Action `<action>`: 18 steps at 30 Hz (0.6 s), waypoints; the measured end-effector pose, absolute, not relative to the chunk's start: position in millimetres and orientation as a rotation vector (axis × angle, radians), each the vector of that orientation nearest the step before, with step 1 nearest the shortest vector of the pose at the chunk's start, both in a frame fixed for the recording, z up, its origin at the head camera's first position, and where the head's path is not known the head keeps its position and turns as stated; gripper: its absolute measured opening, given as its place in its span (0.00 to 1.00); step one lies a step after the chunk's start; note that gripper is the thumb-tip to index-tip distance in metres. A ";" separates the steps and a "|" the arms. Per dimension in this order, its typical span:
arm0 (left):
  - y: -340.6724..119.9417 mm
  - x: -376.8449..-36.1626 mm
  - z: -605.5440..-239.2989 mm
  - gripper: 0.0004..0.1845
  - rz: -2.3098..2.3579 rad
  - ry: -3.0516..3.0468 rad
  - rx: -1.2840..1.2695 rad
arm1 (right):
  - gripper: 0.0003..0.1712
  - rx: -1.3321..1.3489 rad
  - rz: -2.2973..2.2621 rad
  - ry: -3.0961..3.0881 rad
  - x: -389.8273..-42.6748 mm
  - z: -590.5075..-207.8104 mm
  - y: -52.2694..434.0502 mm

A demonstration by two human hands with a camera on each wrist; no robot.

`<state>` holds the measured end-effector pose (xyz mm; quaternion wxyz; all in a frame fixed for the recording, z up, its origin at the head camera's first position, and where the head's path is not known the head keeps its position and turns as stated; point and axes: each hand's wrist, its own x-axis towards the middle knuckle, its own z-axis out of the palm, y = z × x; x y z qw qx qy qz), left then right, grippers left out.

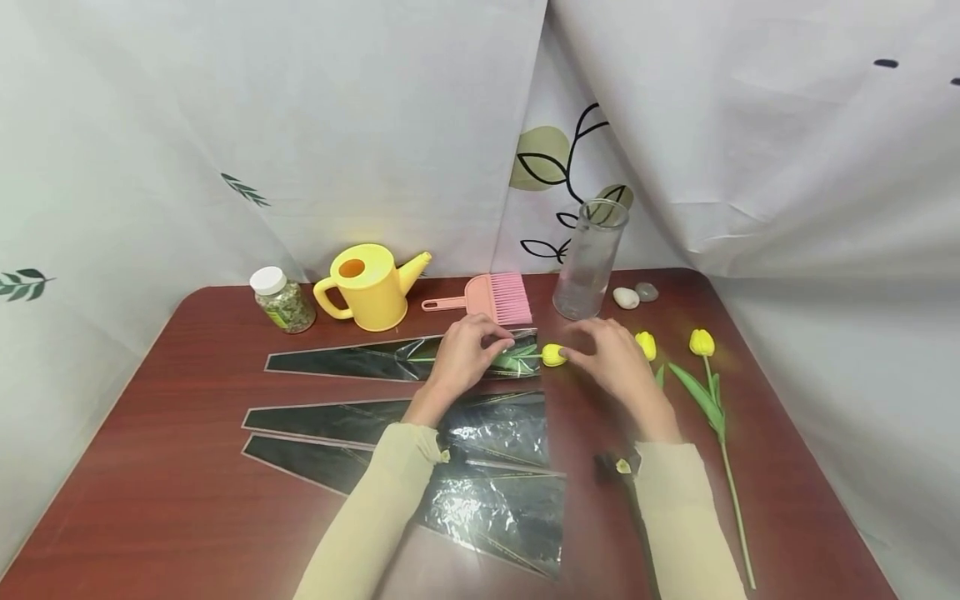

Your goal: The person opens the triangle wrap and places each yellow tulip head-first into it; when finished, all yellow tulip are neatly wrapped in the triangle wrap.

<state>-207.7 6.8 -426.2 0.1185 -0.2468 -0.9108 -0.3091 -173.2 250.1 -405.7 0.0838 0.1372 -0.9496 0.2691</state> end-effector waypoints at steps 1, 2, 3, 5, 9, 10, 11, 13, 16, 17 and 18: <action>6.7 -207.6 -425.9 0.06 -0.898 -2.662 -0.721 | 0.20 0.369 0.783 -2.896 -170.4 -404.2 252.1; 6.6 -207.6 -425.6 0.06 -0.895 -2.659 -0.720 | 0.21 0.332 0.769 -2.949 -168.1 -403.4 253.6; 6.5 -207.5 -425.0 0.07 -0.891 -2.657 -0.719 | 0.21 0.295 0.761 -2.987 -166.2 -403.2 254.6; 6.3 -207.1 -423.8 0.07 -0.887 -2.651 -0.723 | 0.20 0.243 0.775 -3.011 -163.9 -403.9 255.3; 6.6 -206.9 -422.8 0.07 -0.879 -2.642 -0.734 | 0.16 0.213 0.876 -2.963 -163.4 -407.5 254.7; 6.7 -206.9 -423.1 0.06 -0.881 -2.640 -0.737 | 0.15 0.220 0.894 -2.956 -164.1 -408.8 254.5; 6.9 -206.7 -423.2 0.06 -0.877 -2.639 -0.738 | 0.15 0.231 0.910 -2.956 -164.9 -410.6 254.6; 7.6 -206.6 -424.3 0.06 -0.871 -2.640 -0.740 | 0.15 0.244 0.927 -2.961 -166.2 -414.1 254.4; 8.3 -205.8 -425.6 0.06 -0.865 -2.638 -0.745 | 0.15 0.256 0.945 -2.970 -167.9 -418.5 254.2; 8.5 -205.6 -426.0 0.06 -0.859 -2.636 -0.749 | 0.15 0.264 0.951 -2.968 -168.3 -419.6 254.0; 8.8 -205.5 -426.5 0.06 -0.858 -2.634 -0.751 | 0.14 0.268 0.960 -2.958 -168.4 -420.0 253.0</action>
